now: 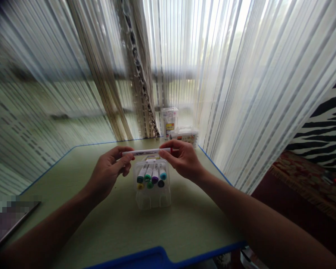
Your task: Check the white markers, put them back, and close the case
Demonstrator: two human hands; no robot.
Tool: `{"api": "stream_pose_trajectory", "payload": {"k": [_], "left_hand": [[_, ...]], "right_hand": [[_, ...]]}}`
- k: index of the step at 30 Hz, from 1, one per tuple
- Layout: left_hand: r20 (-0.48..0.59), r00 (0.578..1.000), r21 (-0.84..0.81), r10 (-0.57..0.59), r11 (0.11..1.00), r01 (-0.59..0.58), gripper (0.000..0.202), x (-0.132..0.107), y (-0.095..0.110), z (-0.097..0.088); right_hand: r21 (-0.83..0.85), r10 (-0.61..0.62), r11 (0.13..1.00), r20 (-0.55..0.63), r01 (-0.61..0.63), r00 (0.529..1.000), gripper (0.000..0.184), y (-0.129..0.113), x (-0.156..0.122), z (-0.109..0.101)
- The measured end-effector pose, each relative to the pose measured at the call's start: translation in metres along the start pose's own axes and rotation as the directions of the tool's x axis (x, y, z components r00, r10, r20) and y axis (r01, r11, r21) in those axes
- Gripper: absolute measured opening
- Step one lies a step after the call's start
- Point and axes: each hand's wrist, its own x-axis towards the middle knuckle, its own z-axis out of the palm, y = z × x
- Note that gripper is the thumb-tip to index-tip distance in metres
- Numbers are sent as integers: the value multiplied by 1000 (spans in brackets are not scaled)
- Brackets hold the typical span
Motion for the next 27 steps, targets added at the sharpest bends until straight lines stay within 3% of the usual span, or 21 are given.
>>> {"api": "stream_pose_trajectory", "payload": {"k": [7, 16, 21, 24, 27], "left_hand": [[19, 999, 9, 27, 1000, -28, 27, 0, -2, 1], [54, 998, 66, 31, 997, -34, 29, -2, 1, 3], [87, 995, 133, 38, 990, -49, 29, -4, 1, 2], [156, 981, 288, 114, 945, -155, 31, -4, 0, -1], [207, 940, 453, 270, 826, -337, 28, -4, 0, -4]], "right_hand": [[-50, -64, 997, 2, 65, 998, 22, 6, 1, -1], [-63, -73, 995, -16, 72, 997, 32, 3, 1, -2], [37, -37, 999, -60, 39, 998, 35, 1, 2, -3], [116, -18, 993, -54, 24, 998, 34, 1, 2, -3], [122, -23, 992, -26, 26, 999, 30, 0, 1, -3]]}}
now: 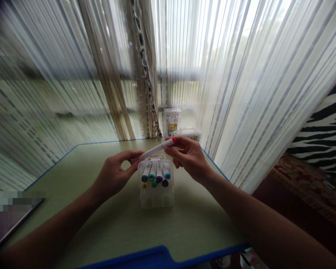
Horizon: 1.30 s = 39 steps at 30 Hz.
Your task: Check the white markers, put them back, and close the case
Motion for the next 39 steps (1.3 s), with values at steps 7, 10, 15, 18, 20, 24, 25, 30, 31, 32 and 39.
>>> {"api": "stream_pose_trajectory", "payload": {"k": [7, 10, 15, 18, 20, 24, 25, 30, 31, 32, 39], "left_hand": [[-71, 982, 139, 176, 977, -165, 17, 0, 2, -4], [-124, 969, 176, 216, 965, -193, 13, 0, 1, -4], [-164, 938, 248, 304, 933, -259, 10, 1, -1, -5], [-135, 936, 281, 325, 918, -278, 10, 0, -2, -4], [-88, 945, 285, 315, 917, -279, 11, -1, -2, -3], [41, 952, 298, 302, 906, -301, 16, -2, 0, -3], [68, 951, 307, 301, 901, -307, 17, -2, 0, -3], [109, 944, 383, 313, 863, -330, 20, -2, -2, -3], [105, 941, 396, 321, 855, -336, 18, -2, -4, -3], [99, 941, 406, 323, 851, -334, 17, -2, -5, -4], [47, 984, 425, 174, 888, -177, 6, -1, -15, -7]], "right_hand": [[-71, -2, 997, 16, 3, 1000, 31, -3, -2, 1], [-67, 3, 998, 22, -1, 1000, 29, -3, -3, 2], [-60, 32, 998, 29, -30, 999, 25, -5, -3, 4], [-55, 55, 997, 38, -53, 998, 26, -5, -5, 5], [-59, 70, 996, 44, -67, 997, 27, -4, -6, 4], [-78, 73, 995, 55, -69, 996, 26, -2, -7, 3], [-83, 72, 994, 61, -66, 996, 25, -2, -7, 2], [-99, 73, 993, 74, -66, 995, 32, -4, -6, 3], [-101, 63, 993, 75, -55, 995, 34, -4, -5, 3], [-104, 48, 994, 76, -40, 996, 35, -5, -5, 2], [-161, -19, 986, 107, 36, 994, 31, 1, -1, -1]]}}
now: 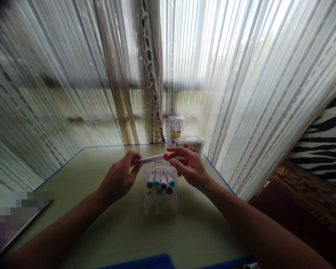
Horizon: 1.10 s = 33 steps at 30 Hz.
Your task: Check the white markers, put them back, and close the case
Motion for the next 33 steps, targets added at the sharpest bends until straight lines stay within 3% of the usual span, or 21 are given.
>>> {"api": "stream_pose_trajectory", "payload": {"k": [11, 14, 22, 30, 33], "left_hand": [[-61, 983, -248, -174, 956, 154, 19, 5, 13, -13], [-95, 983, -303, -160, 945, 124, 26, 4, 14, -14], [-163, 986, -258, 26, 964, -68, 18, -2, 9, -6], [-264, 964, -238, -31, 971, -34, 17, -6, 15, -11], [-272, 947, -448, -169, 894, 30, 21, -6, 21, -11]], "right_hand": [[-72, 20, 997, 2, -19, 1000, 31, 5, 0, 0], [-93, 29, 995, -16, -31, 999, 33, 9, 1, 0], [-111, 28, 993, -36, -32, 999, 40, 13, 3, -1], [-103, -32, 994, -48, 27, 998, 37, 12, 4, -2], [-72, -58, 996, -67, 53, 996, 36, 10, 3, -1]]}}
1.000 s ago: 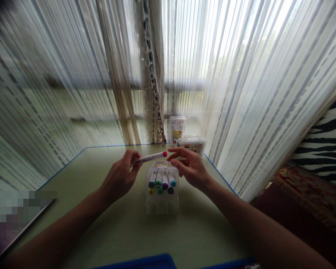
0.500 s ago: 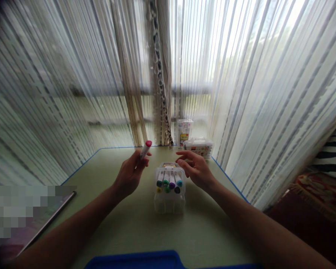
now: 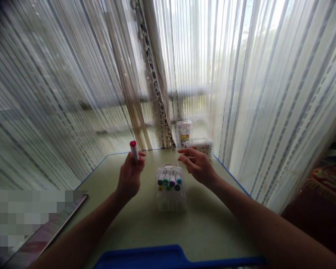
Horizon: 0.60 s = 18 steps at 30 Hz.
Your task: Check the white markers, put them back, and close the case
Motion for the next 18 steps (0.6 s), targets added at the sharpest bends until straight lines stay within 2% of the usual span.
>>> {"api": "stream_pose_trajectory", "payload": {"k": [2, 4, 7, 10, 12, 16, 18], "left_hand": [[-4, 991, -241, -130, 962, 126, 26, 1, 5, 3], [39, 972, -439, -233, 870, 227, 30, 3, 10, 5], [166, 926, -603, -340, 708, 368, 32, 9, 17, 4], [326, 858, -675, -397, 538, 505, 33, 15, 20, -1], [408, 817, -681, -407, 461, 570, 34, 18, 22, -6], [532, 752, -655, -390, 373, 657, 35, 21, 26, -12], [547, 750, -650, -371, 376, 660, 35, 22, 26, -12]], "right_hand": [[20, -16, 1000, -22, 17, 1000, 35, -3, -1, 1], [31, -40, 999, -31, 41, 999, 35, -9, 0, 2], [30, -90, 995, -35, 91, 995, 33, -23, 6, 5], [41, -100, 994, -10, 100, 995, 34, -46, 22, 13], [32, -79, 997, 98, 76, 992, 37, -62, 36, 22], [29, -50, 999, 307, 43, 950, 57, -85, 65, 47], [35, -61, 998, 434, 51, 899, 60, -93, 77, 58]]}}
